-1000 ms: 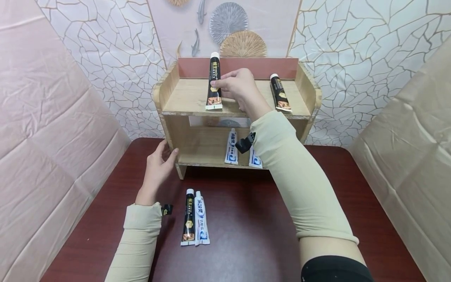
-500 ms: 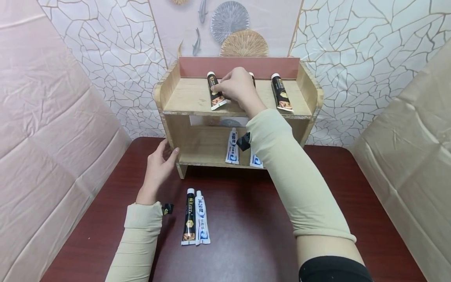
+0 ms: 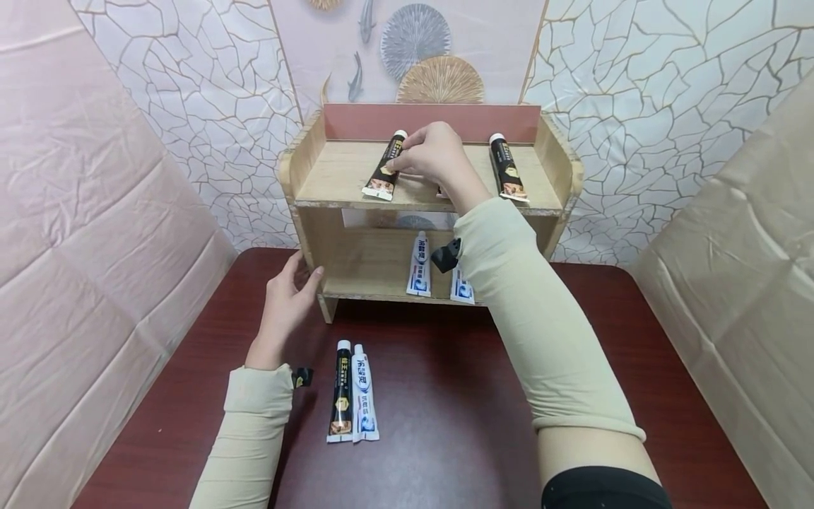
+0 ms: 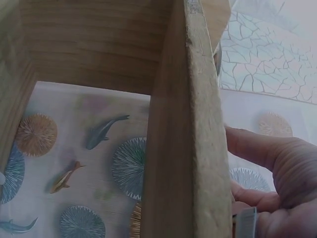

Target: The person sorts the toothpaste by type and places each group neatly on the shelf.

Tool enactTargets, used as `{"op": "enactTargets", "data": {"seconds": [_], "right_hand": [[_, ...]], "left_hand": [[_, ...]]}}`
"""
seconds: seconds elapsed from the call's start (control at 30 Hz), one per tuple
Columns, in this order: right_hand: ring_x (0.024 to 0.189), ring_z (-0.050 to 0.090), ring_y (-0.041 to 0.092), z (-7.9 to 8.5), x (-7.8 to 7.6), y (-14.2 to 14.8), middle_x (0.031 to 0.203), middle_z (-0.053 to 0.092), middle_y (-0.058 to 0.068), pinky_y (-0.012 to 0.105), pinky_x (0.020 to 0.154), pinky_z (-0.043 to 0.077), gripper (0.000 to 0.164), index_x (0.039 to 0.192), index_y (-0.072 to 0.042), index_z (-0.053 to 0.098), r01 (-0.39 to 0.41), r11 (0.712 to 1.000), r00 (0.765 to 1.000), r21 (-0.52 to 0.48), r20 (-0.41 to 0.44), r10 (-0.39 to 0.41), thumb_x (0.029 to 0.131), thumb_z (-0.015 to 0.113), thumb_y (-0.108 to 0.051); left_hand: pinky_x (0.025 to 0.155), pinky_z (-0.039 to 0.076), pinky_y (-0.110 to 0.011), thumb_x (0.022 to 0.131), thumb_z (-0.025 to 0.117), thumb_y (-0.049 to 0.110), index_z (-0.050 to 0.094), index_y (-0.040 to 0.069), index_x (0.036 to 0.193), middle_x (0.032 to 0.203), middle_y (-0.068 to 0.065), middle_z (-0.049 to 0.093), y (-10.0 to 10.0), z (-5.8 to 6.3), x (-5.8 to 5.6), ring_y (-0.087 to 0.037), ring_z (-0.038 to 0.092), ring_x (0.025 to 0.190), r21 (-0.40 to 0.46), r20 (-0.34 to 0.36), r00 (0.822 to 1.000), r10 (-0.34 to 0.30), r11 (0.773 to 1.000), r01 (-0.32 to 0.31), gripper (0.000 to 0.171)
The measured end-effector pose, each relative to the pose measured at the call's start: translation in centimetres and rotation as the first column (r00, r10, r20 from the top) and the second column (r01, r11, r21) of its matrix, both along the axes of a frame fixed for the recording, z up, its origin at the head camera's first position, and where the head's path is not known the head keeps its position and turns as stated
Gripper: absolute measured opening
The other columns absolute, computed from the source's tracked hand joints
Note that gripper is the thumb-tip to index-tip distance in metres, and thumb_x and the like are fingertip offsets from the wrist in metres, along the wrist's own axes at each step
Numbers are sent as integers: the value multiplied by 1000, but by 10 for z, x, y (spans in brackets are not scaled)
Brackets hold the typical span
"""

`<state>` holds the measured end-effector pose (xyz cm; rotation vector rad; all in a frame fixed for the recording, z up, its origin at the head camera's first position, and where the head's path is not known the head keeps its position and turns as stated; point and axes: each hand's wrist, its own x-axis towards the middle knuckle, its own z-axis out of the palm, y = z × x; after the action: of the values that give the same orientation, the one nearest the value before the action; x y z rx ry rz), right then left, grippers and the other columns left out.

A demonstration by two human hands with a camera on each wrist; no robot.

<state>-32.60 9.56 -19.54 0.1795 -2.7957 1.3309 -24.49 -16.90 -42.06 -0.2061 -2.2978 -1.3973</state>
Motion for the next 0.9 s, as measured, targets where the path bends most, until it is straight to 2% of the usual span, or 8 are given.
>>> {"op": "enactTargets", "data": {"seconds": [0.13, 0.43, 0.73, 0.9], "right_hand": [[103, 64, 16, -2, 0, 1, 120, 70, 9, 23, 95, 50, 54, 127, -3, 67, -31, 999, 999, -23, -23, 31, 79, 87, -19], [113, 65, 20, -2, -2, -2, 128, 68, 11, 25, 104, 47, 56, 133, -1, 62, -90, 996, 995, -8, -33, 90, 83, 84, -16], [116, 64, 23, -3, -4, -3, 129, 66, 13, 26, 105, 47, 52, 133, 1, 61, -119, 993, 992, 4, -44, 119, 87, 80, -14], [116, 64, 22, -5, -4, -1, 130, 66, 14, 25, 103, 49, 54, 134, 1, 61, -126, 991, 991, -36, -58, 123, 86, 81, -13]], "left_hand": [[96, 57, -34, 99, 65, 23, 54, 6, 143, 131, -18, 64, 1, 1, 0, -28, 64, 118, -2, -1, 1000, -1, 1000, 1, 48], [96, 56, -34, 99, 65, 23, 53, 6, 143, 131, -18, 64, 1, 0, 1, -28, 64, 118, -1, -3, 1000, -1, 1000, 1, 48], [96, 56, -34, 99, 65, 23, 53, 6, 143, 131, -18, 64, 0, 0, 1, -28, 64, 118, -7, 8, 1000, 6, 1000, -6, 48], [96, 56, -32, 99, 65, 23, 53, 7, 143, 130, -17, 64, 0, 0, 1, -27, 64, 118, -6, 10, 1000, 4, 1000, -4, 48]]}}
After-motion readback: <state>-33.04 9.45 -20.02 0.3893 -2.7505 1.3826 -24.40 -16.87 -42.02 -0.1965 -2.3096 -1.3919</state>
